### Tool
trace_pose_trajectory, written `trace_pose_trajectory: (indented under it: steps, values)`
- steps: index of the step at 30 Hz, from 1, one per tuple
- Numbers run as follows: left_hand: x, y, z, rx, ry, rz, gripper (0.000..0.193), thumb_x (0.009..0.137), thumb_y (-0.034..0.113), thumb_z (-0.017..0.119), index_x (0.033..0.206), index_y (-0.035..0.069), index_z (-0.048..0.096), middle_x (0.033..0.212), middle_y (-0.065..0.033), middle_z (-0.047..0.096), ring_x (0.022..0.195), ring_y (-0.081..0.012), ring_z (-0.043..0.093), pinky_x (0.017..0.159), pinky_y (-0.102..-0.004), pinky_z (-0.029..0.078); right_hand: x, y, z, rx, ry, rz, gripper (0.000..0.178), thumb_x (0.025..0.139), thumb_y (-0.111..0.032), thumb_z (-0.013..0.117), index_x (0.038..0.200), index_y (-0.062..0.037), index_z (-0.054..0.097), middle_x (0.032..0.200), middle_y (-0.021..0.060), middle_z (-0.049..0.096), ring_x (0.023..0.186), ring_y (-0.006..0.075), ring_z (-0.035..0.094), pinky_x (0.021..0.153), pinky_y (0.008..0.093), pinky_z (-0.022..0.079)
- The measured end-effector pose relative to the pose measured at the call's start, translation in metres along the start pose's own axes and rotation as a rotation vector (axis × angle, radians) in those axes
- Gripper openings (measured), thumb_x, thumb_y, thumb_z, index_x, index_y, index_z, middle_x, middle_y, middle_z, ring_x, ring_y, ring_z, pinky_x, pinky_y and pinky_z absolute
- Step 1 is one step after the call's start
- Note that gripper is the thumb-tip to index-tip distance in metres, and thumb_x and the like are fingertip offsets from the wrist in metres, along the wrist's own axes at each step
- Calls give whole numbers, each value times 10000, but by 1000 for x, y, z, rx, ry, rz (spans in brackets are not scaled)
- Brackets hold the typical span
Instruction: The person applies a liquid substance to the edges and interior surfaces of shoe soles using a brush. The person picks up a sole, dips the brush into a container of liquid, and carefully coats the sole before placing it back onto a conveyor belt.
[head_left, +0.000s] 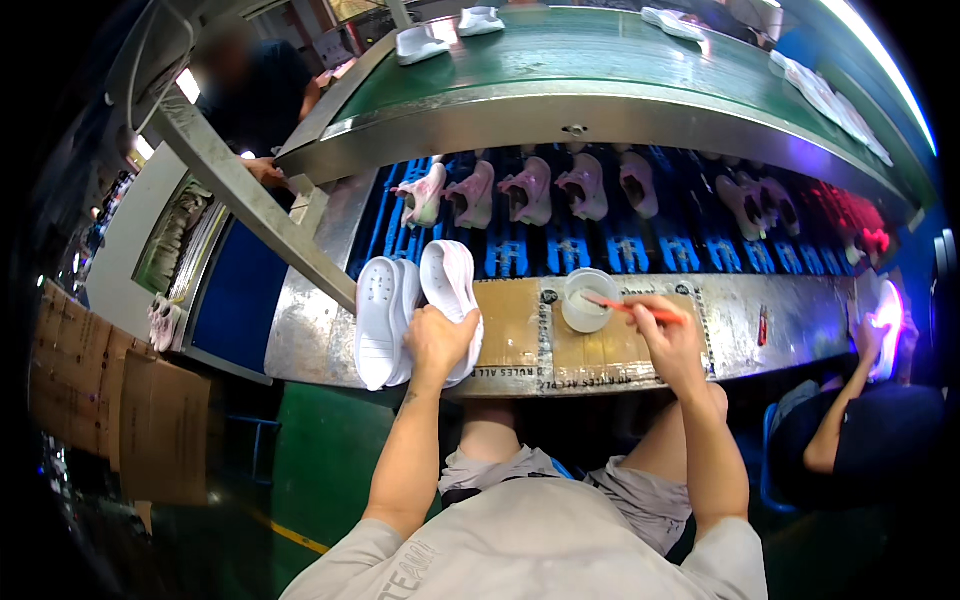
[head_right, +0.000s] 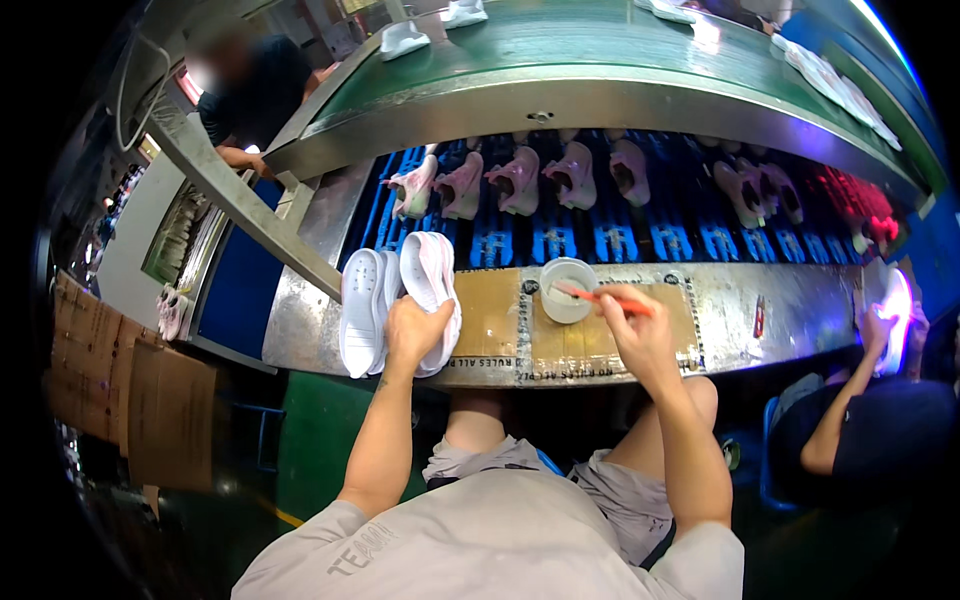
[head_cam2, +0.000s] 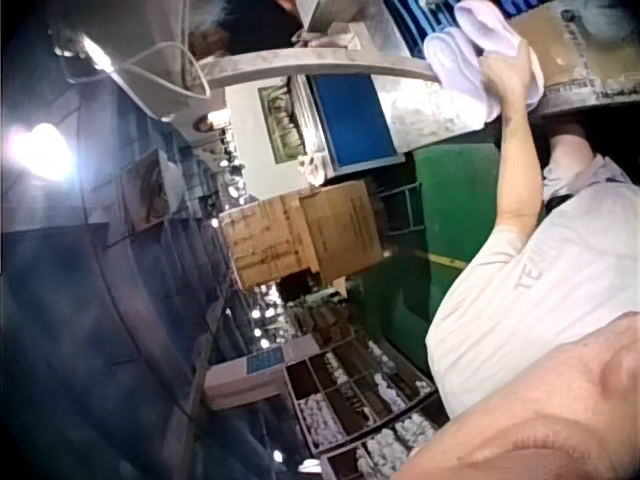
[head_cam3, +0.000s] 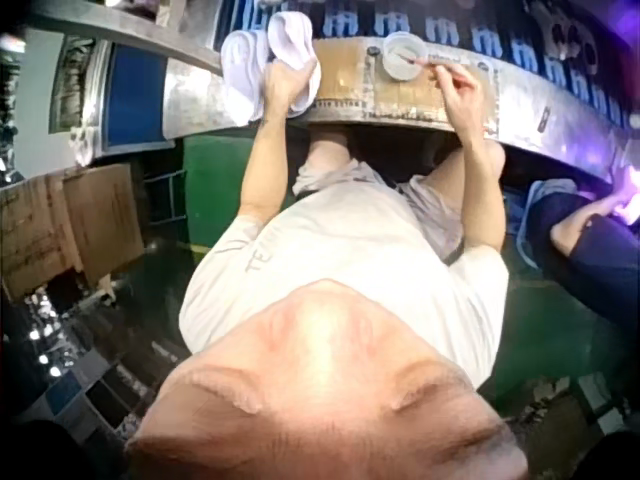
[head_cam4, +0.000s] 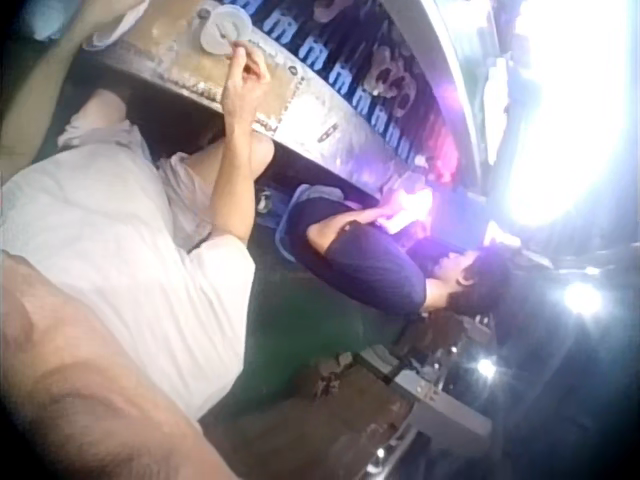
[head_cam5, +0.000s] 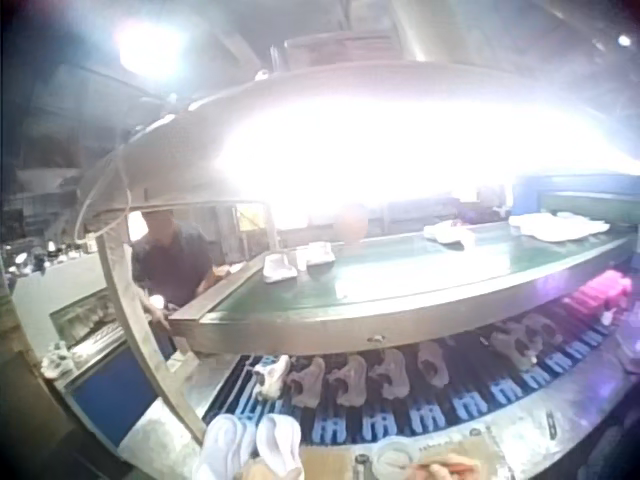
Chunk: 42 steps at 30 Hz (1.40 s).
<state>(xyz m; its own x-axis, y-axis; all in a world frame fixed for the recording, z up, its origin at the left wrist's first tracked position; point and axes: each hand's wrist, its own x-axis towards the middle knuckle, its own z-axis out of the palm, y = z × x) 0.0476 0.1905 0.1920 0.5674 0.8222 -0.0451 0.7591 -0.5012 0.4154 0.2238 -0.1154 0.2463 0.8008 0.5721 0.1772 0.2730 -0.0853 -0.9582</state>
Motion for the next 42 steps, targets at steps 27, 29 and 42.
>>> trace_pose_trajectory:
  steps: [27, 29, 42]
  values:
    - [-73, -48, 7, -2443, -961, -31, 878, 965, 537, 581, 1627, 72, 240, 1601, -337, 301, 1434, -531, 386, 1074, -653, 449, 29, 10, 17, -196, 33, 22, 244, 1032, -201, 612, 1095, -7, 746, 851, 49, 733, 783, 109, 656, 732, 266, 517]
    - [-72, -48, 4, -2378, -951, -35, 898, 920, 469, 670, 1616, 75, 262, 1537, -308, 420, 1382, -513, 464, 1097, -647, 443, 27, 5, 20, -170, 75, 3, 247, 1038, -193, 603, 1098, 0, 745, 854, 44, 733, 780, 108, 653, 728, 267, 515]
    - [-70, -13, -29, -1684, -1061, 265, 1103, 700, 325, 902, 1560, -14, 298, 1465, -191, 523, 1353, -328, 533, 1152, -431, 422, 20, -46, 52, -26, -487, -366, 204, 972, -107, 687, 1151, -31, 748, 956, 84, 747, 874, 189, 667, 785, 321, 519]
